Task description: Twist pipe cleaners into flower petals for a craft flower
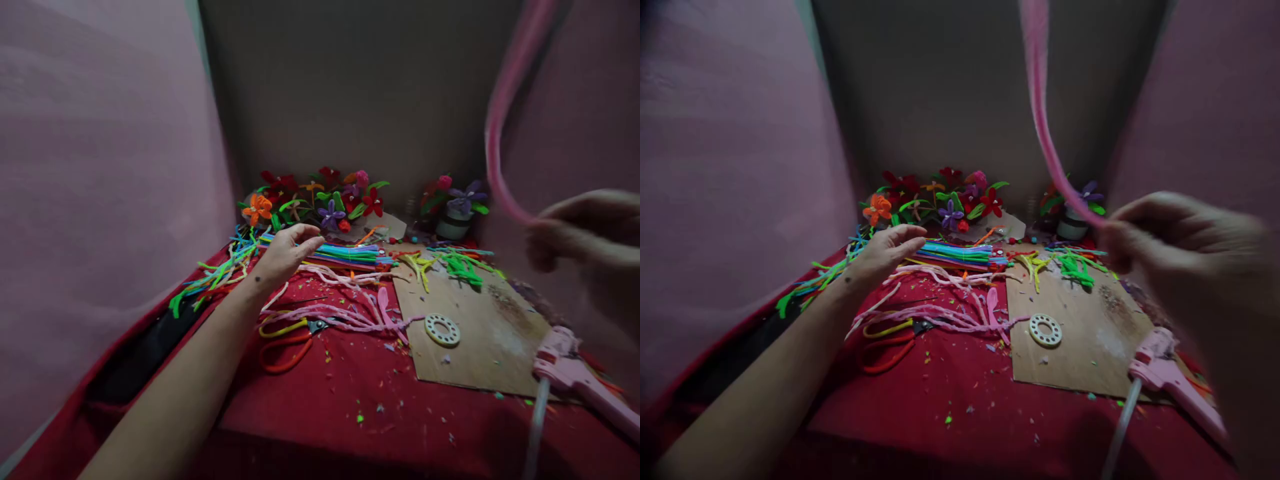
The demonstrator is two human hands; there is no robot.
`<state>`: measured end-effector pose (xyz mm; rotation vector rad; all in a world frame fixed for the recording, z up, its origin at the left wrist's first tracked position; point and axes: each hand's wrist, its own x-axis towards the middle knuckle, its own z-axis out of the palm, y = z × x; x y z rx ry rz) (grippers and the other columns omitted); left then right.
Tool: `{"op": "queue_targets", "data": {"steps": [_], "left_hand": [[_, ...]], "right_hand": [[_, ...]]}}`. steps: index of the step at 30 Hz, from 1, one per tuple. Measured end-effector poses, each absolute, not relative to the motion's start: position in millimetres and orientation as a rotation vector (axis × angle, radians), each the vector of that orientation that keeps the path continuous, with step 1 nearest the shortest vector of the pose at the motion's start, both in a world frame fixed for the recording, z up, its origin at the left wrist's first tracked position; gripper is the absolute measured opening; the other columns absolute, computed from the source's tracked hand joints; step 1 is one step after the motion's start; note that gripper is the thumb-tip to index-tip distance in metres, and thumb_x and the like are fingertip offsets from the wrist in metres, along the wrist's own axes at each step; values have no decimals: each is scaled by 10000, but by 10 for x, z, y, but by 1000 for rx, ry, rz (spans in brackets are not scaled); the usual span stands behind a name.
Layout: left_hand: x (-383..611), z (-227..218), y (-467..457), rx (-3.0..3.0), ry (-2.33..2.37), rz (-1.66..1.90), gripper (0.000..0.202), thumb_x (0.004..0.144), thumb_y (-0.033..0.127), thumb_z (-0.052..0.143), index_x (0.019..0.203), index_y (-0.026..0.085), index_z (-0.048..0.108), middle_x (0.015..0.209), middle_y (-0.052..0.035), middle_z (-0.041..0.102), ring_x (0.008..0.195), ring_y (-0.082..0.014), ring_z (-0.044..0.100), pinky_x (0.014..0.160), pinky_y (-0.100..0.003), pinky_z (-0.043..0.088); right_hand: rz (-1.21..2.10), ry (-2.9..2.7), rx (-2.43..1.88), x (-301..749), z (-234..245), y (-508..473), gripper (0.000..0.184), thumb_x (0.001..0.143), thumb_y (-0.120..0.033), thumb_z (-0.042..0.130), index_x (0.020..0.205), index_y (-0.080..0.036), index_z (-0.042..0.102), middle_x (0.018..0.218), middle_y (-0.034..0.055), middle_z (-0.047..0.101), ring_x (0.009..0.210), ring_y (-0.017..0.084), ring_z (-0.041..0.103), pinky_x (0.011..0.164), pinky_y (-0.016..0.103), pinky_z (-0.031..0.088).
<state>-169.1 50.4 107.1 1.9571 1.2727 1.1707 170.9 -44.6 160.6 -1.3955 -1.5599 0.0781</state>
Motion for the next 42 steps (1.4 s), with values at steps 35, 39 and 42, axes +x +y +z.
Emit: {"op": "queue_targets", "data": {"steps": [35,39,42], "left_hand": [[-766,647,148,1011,678,1060,247,712,259,664,854,57,667,629,-31,603,482,-75,533,430,-184,417],[-802,670,200,1121,812,1107,270,699,320,667,813,76,652,541,19,528,398,-45,438,371,-168,344],[-792,732,233,1291,926,1089,259,700,321,649,825,95,634,479,48,474,344,-41,374,329,-165,285]], "right_hand": [[1426,-1071,-838,652,610,172,171,720,-280,624,694,-120,572,583,10,585,446,75,509,420,192,381],[1396,-1247,-1048,673,585,156,169,749,-280,557,653,-143,534,503,-22,538,378,70,458,370,186,332],[1369,-1422,-1179,645,559,132,160,755,-234,500,615,-157,508,447,-41,500,345,78,440,363,195,332]]}}
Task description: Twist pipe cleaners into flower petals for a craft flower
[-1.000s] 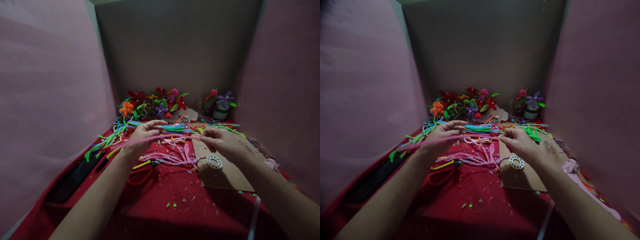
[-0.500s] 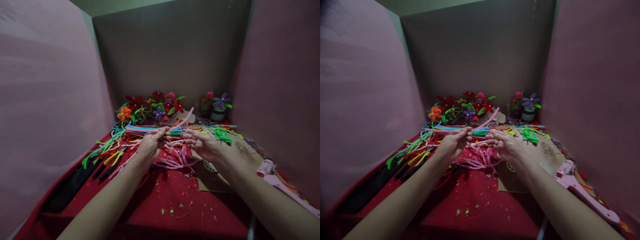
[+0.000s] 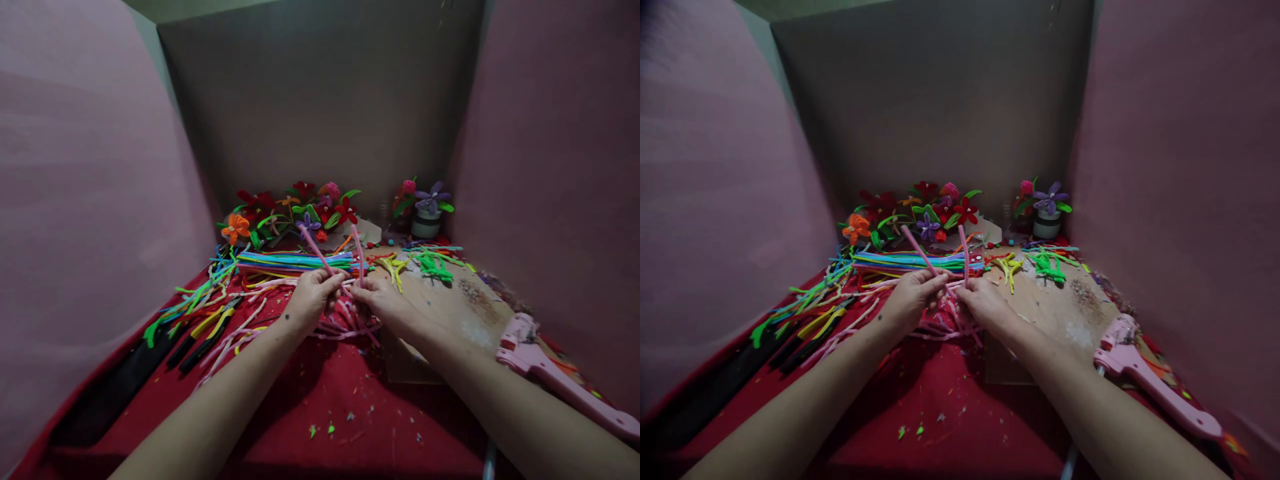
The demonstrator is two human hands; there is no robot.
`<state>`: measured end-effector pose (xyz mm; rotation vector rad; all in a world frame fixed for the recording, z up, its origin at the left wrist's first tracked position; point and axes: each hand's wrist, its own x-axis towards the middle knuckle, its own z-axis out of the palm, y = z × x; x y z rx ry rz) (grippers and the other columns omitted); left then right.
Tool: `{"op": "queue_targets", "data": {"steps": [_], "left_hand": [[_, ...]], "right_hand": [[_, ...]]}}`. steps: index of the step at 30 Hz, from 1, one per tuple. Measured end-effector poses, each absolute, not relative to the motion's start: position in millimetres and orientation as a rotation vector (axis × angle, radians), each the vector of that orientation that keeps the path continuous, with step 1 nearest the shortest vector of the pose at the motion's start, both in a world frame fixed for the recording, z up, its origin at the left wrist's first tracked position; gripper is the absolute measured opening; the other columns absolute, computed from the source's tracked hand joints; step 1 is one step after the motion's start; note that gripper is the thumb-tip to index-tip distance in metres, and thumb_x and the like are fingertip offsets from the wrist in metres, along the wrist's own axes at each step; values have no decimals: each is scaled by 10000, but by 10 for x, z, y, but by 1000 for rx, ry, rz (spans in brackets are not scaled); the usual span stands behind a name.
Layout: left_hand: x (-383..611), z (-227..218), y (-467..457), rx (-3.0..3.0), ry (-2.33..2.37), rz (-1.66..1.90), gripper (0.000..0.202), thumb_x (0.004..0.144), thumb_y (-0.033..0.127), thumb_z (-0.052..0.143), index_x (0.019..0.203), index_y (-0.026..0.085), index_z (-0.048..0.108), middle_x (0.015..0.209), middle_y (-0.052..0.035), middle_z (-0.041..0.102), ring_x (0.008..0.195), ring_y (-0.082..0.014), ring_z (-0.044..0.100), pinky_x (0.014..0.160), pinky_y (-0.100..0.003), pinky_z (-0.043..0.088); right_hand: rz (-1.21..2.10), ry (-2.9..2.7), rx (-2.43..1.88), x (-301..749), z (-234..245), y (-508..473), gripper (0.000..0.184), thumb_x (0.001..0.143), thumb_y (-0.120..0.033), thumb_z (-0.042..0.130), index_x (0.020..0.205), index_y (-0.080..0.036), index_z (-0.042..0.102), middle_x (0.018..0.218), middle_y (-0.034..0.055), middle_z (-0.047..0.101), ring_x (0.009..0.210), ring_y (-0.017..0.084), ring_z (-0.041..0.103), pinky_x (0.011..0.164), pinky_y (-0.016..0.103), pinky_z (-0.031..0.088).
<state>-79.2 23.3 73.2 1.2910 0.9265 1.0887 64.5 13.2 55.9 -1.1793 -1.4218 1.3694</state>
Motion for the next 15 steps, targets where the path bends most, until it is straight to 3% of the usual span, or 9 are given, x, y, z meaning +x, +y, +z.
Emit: {"op": "queue_targets", "data": {"steps": [4,10,15], "left_hand": [[-760,761,250,1425,925,972,310,703,316,633,939,115,624,452,73,434,318,-37,325,312,-159,262],[-745,722,233,1486,870,848,258,724,370,620,719,112,623,458,53,446,315,-34,354,306,-159,262],[-723,727,191,1426,881,827,311,699,374,657,867,112,669,458,48,488,312,-36,375,306,-163,244]], "right_hand": [[1336,-1556,-1325,624,512,125,115,721,-153,439,638,-166,518,409,-49,482,340,98,465,362,196,344],[1296,-1694,-1255,662,471,135,145,683,-105,439,648,-160,569,441,-49,496,341,66,452,339,156,319],[1441,-1640,-1226,664,494,95,174,643,-64,416,646,-152,566,444,-35,534,322,70,464,316,152,320]]}}
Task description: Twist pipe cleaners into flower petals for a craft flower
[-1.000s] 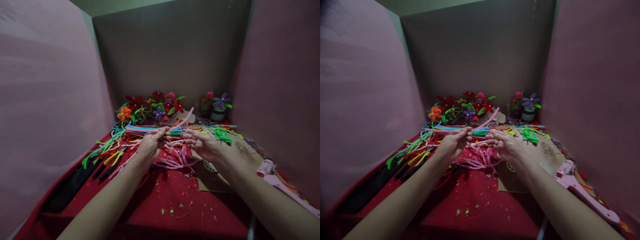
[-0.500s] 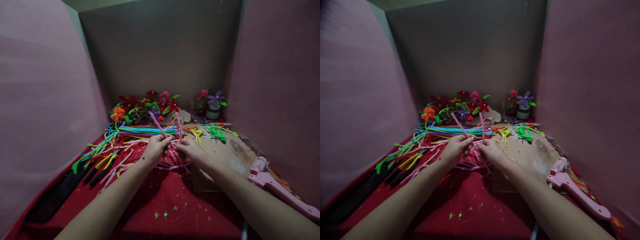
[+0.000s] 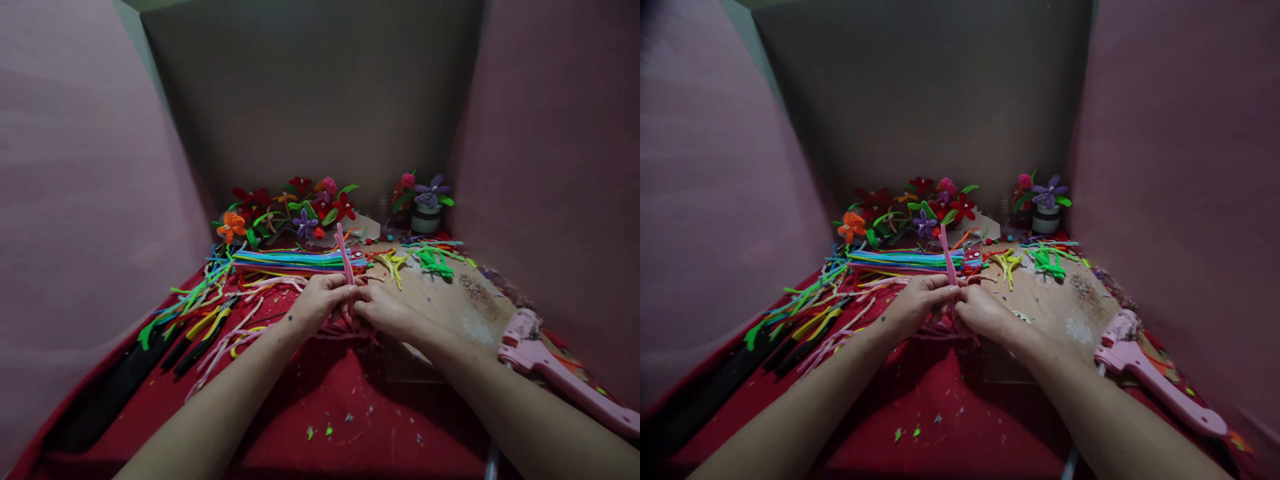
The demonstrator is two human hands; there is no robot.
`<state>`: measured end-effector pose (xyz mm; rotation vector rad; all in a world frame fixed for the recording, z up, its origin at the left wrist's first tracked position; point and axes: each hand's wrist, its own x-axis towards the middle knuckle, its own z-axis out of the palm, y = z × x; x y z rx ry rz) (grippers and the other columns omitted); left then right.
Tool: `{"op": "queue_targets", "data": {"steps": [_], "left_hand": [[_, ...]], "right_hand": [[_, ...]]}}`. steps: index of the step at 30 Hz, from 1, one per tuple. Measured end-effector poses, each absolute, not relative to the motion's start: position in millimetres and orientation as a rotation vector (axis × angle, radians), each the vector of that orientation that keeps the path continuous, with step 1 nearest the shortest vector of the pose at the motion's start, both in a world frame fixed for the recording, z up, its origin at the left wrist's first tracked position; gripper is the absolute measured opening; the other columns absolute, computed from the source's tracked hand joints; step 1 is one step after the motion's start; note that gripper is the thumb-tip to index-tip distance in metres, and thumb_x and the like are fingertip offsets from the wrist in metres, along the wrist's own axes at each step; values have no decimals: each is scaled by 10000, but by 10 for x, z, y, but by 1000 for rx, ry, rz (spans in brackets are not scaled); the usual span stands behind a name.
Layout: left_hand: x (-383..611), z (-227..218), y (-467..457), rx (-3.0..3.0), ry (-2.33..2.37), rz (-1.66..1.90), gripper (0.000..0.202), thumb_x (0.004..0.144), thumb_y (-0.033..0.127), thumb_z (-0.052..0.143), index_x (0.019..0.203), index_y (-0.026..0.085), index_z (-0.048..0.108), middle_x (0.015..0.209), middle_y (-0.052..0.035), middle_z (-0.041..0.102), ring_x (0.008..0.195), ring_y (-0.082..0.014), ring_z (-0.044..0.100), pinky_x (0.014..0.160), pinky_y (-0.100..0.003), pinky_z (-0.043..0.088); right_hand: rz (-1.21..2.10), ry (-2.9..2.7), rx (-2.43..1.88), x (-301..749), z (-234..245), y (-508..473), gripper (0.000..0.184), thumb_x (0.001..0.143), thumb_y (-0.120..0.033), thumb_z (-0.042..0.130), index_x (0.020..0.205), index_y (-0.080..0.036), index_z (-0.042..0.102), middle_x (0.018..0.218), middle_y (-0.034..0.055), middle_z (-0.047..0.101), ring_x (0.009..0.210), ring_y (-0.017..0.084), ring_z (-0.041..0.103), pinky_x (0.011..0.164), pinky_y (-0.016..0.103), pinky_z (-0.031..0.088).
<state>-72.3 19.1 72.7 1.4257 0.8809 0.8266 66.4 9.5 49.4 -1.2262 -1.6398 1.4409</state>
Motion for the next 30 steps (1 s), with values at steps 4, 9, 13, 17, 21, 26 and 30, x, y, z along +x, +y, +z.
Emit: {"op": "queue_targets", "data": {"steps": [4,9,13,17,21,26,30], "left_hand": [[-729,730,186,1415,855,979,283,702,367,657,834,118,680,469,37,514,351,-47,422,332,-165,286],[-763,762,183,1273,804,1124,259,697,334,676,855,128,672,504,40,531,366,-31,408,346,-151,293],[-772,784,160,1181,744,1134,254,693,315,688,869,134,668,456,61,483,333,-16,361,343,-143,271],[-772,790,145,1086,657,1111,209,695,280,692,863,160,663,451,65,484,351,-16,386,374,-135,291],[-768,805,129,1059,619,1084,189,697,280,693,835,161,646,441,70,482,333,-13,372,370,-136,296],[-749,825,100,1129,645,1092,164,728,291,661,790,146,615,463,48,509,364,-44,433,363,-151,301],[-743,806,95,1260,717,1093,173,744,305,644,761,138,602,519,28,546,407,-52,465,393,-164,333]], "right_hand": [[1803,-1281,-894,718,560,69,98,706,-133,495,728,-121,590,542,7,603,412,91,551,401,178,430],[2083,-906,-582,802,557,89,131,810,-179,526,876,-101,607,732,72,674,572,107,633,533,202,503],[2196,-815,-508,809,469,108,169,877,-173,453,939,-102,594,752,77,675,595,100,637,579,206,525],[2273,-740,-449,802,438,85,166,880,-203,476,873,-101,606,723,67,664,591,88,624,534,165,509],[2288,-733,-425,804,445,53,136,855,-206,525,840,-108,618,687,47,653,573,82,613,543,165,513],[2272,-800,-433,812,431,62,117,849,-193,528,858,-113,612,685,42,651,570,81,614,530,160,509],[2233,-857,-391,794,446,59,107,834,-171,527,815,-105,609,621,36,634,526,91,606,500,171,503]]}}
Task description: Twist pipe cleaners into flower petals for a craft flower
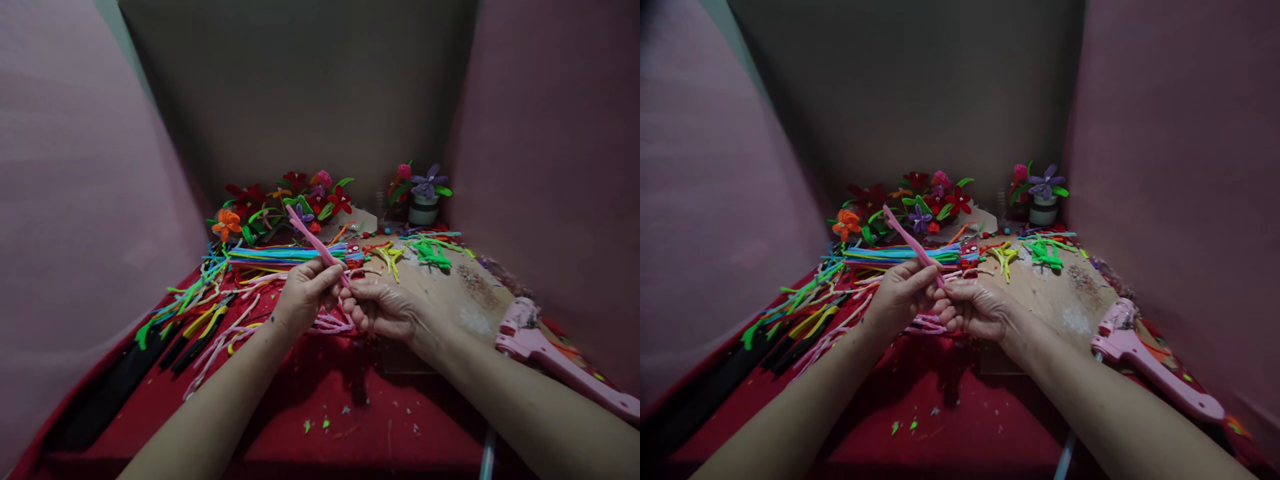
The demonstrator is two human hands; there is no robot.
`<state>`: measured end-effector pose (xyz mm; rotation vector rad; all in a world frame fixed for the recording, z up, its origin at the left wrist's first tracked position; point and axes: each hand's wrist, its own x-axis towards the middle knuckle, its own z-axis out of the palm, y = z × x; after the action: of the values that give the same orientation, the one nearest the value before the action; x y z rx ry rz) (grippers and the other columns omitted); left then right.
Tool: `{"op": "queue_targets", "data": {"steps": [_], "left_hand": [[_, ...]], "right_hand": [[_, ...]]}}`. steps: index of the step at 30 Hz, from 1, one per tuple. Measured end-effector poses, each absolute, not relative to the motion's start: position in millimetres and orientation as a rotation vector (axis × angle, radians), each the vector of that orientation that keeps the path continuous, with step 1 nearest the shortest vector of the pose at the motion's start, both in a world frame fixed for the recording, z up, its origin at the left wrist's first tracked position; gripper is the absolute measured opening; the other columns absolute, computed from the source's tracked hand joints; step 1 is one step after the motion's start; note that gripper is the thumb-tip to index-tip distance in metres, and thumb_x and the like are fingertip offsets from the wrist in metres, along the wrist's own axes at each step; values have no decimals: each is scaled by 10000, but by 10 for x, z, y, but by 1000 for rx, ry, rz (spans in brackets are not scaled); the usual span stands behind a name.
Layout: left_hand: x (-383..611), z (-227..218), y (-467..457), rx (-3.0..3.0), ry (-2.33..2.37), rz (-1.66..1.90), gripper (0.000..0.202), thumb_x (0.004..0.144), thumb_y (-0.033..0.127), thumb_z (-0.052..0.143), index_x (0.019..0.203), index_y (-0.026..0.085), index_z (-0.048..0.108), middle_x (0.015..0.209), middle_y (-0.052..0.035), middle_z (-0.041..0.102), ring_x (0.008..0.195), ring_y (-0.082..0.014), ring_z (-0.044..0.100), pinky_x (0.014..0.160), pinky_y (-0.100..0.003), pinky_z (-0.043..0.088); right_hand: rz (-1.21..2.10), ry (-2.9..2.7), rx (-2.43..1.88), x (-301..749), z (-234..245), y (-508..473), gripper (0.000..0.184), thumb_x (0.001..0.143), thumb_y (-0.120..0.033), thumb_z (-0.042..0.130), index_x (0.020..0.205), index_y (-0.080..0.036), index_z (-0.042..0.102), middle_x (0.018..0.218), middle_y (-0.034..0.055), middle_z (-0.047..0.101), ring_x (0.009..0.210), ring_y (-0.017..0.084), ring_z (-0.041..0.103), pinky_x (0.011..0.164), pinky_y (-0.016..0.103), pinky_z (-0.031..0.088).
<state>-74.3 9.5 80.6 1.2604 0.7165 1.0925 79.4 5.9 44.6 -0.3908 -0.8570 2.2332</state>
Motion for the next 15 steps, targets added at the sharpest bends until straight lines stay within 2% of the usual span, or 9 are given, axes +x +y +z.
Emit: {"op": "queue_targets", "data": {"steps": [5,10,15], "left_hand": [[-745,795,107,1362,794,1102,204,730,325,651,706,125,617,537,15,566,399,-49,456,381,-169,329],[-765,823,114,1276,750,1102,177,687,292,688,689,121,642,534,13,574,415,-32,436,405,-155,320],[-758,844,81,1260,734,1050,183,672,294,695,714,120,656,530,-5,599,425,-50,471,416,-163,332]], "right_hand": [[2206,-862,-431,786,486,28,74,804,-151,550,785,-103,602,598,20,618,462,75,565,465,169,485],[2253,-775,-429,803,463,36,165,862,-217,492,825,-103,606,665,52,638,562,87,599,572,190,513],[2285,-710,-443,785,417,21,56,820,-173,557,833,-132,594,645,16,625,544,78,587,515,164,491]]}}
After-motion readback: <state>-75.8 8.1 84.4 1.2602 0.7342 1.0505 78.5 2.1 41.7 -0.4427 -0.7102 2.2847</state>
